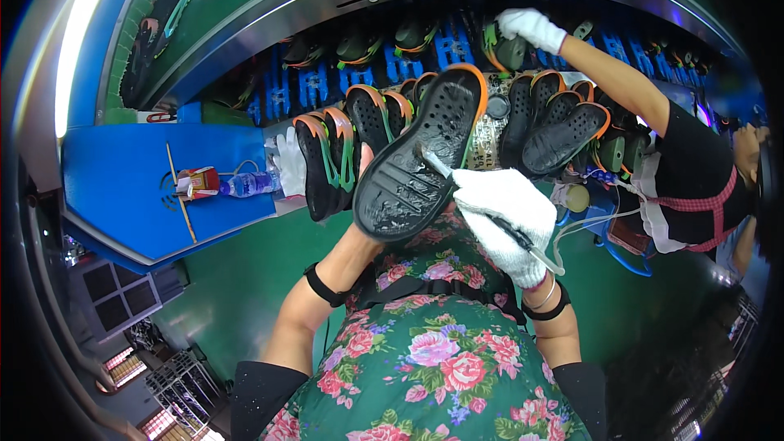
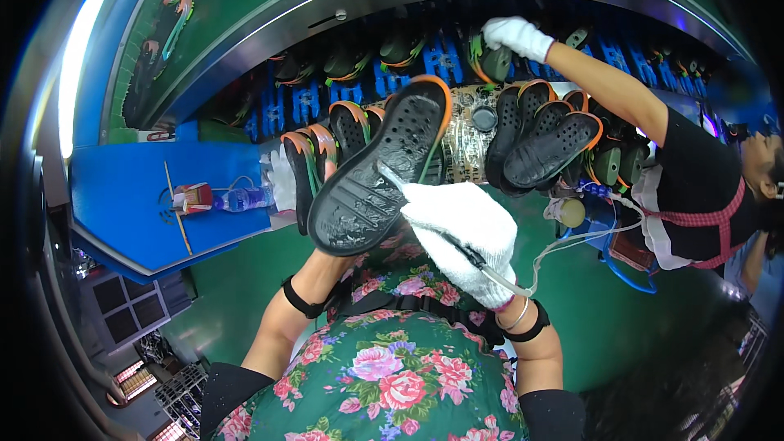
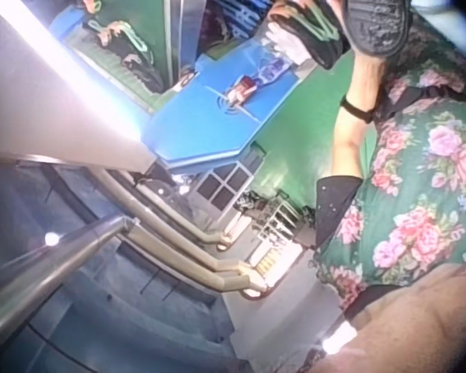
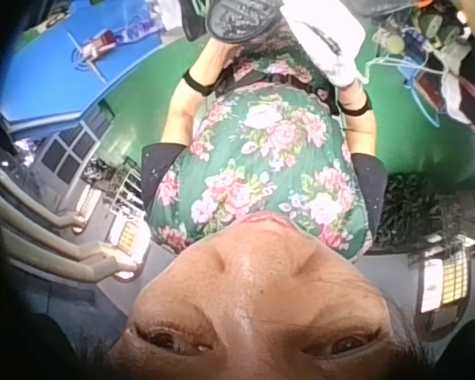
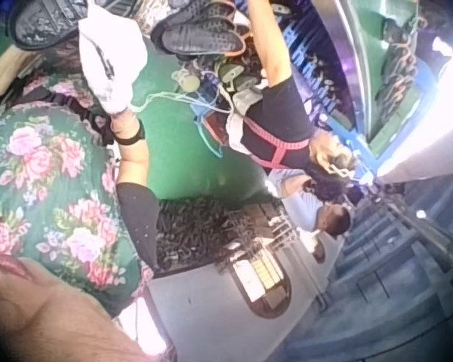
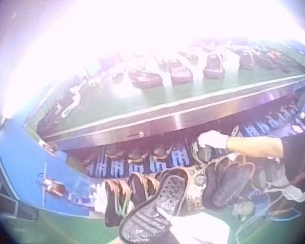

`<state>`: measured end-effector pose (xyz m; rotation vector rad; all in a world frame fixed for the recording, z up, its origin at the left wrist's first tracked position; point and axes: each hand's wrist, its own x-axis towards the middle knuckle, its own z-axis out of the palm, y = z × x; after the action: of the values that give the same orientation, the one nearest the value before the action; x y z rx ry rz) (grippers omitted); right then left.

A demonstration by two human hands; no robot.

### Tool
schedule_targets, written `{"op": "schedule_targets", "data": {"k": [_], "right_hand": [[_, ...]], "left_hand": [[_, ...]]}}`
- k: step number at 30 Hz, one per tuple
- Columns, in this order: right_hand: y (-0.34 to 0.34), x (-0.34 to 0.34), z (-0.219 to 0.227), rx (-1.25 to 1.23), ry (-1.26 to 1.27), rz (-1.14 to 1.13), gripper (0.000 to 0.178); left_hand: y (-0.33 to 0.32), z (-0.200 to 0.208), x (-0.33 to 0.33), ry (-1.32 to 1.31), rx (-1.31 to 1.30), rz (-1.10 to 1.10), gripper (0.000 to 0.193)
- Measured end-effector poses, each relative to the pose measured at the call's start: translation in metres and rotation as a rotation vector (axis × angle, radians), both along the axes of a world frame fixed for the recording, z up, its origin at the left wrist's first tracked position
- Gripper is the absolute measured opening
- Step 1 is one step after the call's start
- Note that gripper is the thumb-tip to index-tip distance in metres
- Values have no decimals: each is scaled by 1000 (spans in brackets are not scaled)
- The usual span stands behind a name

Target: Applying adhesive to shoe soles using a brush applicator on a production line.

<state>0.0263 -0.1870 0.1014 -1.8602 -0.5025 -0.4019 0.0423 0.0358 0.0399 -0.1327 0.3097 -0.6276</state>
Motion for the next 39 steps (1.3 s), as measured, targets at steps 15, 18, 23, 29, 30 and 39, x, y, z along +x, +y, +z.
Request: {"op": "schedule_targets", "data": {"k": [15,18,23,29,30,39], "right_hand": [[2,32,38,-157,-251,-73,29],[5,30,38,-205,-204,-96,35],[8,22,28,-245,-271,-15,33],[-1,22,33,-135,-141,-23,30],[4,16,11,-149,-163,-33,30],[1,21,13,-104,-160,-32,31]], "left_hand": [[-38,-8,-7,-162,229,-82,92],[-34,-17,-12,-212,282,-125,74],[-29,-42,-15,-320,561,-79,74],[-26,-28,-9,-239,352,-147,82],[-28,-28,-6,-252,370,-162,82],[-34,-17,13,-226,618,-97,101]]}}
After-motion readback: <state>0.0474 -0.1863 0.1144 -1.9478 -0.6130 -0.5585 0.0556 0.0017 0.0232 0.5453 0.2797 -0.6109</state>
